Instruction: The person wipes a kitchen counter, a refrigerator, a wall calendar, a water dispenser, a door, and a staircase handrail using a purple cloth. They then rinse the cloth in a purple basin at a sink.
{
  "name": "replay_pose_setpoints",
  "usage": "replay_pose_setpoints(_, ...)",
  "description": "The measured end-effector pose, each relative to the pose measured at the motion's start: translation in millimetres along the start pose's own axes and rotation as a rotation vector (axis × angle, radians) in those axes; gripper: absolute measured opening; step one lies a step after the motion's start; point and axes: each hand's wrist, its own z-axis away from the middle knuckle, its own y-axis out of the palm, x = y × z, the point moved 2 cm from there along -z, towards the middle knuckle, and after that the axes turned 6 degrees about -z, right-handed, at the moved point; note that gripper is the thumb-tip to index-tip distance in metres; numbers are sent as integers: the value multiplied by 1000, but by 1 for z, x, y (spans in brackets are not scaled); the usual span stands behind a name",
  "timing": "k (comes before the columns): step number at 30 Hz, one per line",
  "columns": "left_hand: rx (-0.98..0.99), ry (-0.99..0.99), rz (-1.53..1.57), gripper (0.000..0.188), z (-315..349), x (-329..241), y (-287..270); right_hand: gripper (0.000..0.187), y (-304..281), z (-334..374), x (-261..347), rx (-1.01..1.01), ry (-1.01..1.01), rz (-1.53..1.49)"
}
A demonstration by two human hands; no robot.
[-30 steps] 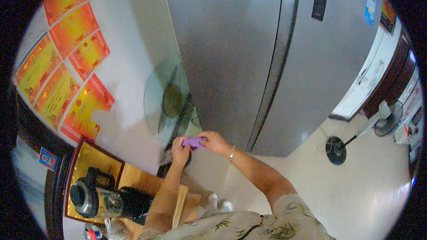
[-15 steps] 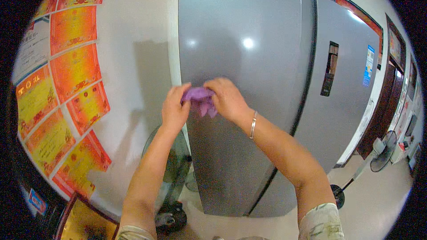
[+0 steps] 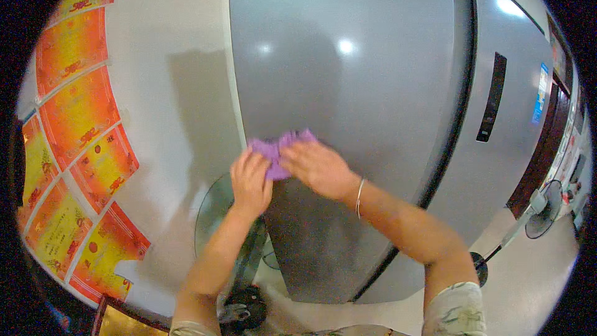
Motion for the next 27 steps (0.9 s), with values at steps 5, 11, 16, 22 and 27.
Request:
replay_pose_setpoints(5,-174,-4,-202,41,-160,14,-32,42,-101,-111,-74,-347,140,294)
replay_pose_setpoints(11,-107,-106,-176,44,-85,-17,4,44,-48,-45,-26,-283,188,158)
replay_pose_setpoints(16,132,-114,-103,57,26,-59,22,44,-17,53,17,15,63,75)
replay_pose_setpoints(22,-61,-121,-267,64,-110,-25,-11,40,-88,-50,-44,-234,133,219)
replay_pose_setpoints(27,-89,-305,-144,68,-55,-56,9,40,-52,-18,-17,-226,138,161)
